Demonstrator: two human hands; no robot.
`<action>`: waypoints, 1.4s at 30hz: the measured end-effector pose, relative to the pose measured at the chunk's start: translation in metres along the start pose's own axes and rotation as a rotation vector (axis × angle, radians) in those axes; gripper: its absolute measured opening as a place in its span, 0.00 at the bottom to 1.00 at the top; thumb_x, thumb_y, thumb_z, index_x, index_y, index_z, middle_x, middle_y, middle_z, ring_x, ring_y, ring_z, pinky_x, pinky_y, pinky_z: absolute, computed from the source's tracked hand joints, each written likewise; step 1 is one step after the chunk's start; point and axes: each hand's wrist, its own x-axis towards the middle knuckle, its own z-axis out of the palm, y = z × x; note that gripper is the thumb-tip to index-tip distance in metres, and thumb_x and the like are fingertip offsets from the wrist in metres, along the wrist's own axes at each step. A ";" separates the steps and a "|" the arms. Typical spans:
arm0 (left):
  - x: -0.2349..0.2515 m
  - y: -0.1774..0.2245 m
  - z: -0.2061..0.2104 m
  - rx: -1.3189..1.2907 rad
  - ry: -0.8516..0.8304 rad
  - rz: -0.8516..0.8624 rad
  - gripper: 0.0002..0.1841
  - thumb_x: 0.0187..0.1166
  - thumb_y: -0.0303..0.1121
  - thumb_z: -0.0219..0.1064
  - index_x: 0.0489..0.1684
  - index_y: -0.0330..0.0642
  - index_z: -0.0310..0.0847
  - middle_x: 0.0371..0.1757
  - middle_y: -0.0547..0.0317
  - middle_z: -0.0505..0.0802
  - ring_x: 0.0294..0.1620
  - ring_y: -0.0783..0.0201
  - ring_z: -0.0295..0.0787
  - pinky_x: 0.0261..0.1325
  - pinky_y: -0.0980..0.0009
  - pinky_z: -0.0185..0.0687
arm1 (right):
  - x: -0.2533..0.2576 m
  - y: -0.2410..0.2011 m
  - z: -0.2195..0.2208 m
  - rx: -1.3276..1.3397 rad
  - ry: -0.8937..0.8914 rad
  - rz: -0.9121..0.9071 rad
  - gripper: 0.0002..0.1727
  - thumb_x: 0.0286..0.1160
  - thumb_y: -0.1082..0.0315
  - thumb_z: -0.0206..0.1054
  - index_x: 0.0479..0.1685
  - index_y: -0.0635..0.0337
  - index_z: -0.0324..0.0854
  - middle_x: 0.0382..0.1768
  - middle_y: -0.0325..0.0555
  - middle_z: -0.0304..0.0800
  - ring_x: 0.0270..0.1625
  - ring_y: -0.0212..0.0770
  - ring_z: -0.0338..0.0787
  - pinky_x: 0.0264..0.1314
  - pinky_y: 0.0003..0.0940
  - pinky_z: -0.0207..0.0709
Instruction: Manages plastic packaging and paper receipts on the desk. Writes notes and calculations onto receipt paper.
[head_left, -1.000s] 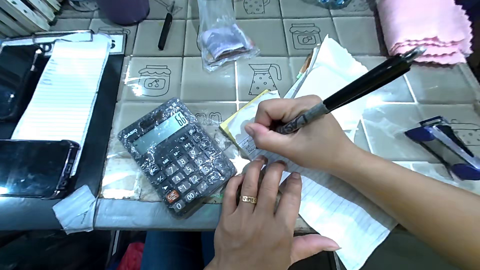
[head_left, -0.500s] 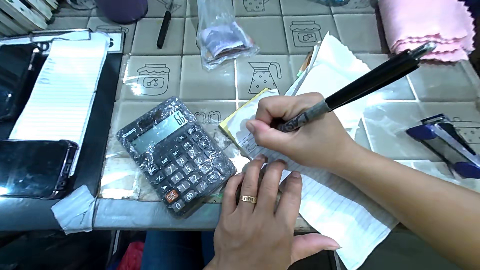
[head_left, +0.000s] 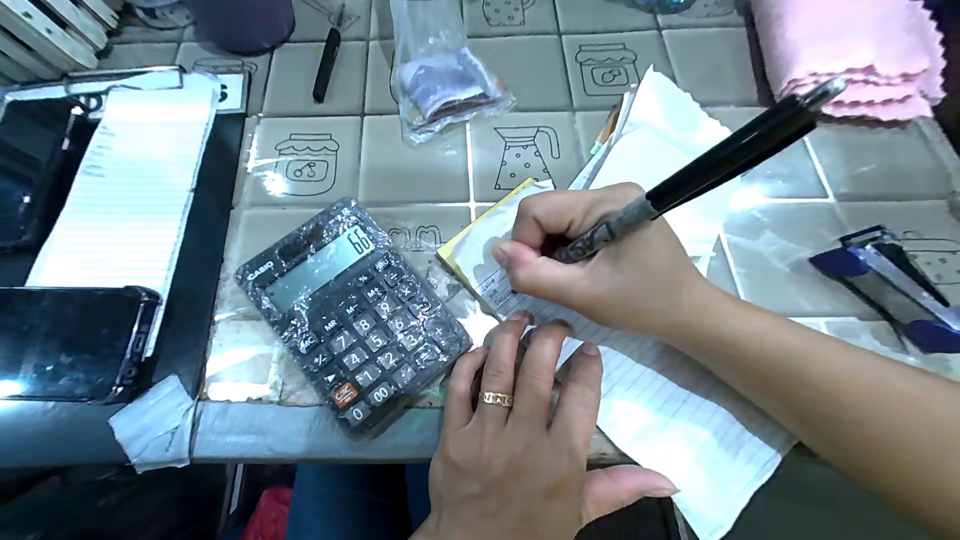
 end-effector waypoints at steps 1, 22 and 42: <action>0.000 0.000 0.000 0.001 -0.004 0.000 0.44 0.70 0.80 0.50 0.71 0.56 0.85 0.80 0.55 0.81 0.86 0.52 0.66 0.84 0.52 0.57 | 0.000 0.002 -0.002 0.008 0.018 0.008 0.15 0.75 0.68 0.64 0.17 0.50 0.74 0.17 0.26 0.70 0.20 0.16 0.68 0.19 0.12 0.56; -0.002 -0.001 0.000 0.014 -0.005 0.006 0.42 0.72 0.79 0.51 0.71 0.57 0.85 0.80 0.56 0.82 0.86 0.55 0.68 0.85 0.52 0.58 | -0.003 -0.005 -0.004 0.062 0.042 0.064 0.15 0.73 0.67 0.64 0.17 0.48 0.72 0.15 0.26 0.70 0.18 0.17 0.69 0.17 0.14 0.56; -0.002 0.000 0.000 0.028 0.004 -0.002 0.41 0.73 0.78 0.51 0.71 0.58 0.85 0.79 0.57 0.83 0.83 0.58 0.72 0.84 0.54 0.57 | -0.007 -0.004 0.006 0.041 -0.034 -0.032 0.13 0.74 0.68 0.68 0.19 0.52 0.78 0.16 0.28 0.74 0.19 0.17 0.72 0.18 0.13 0.60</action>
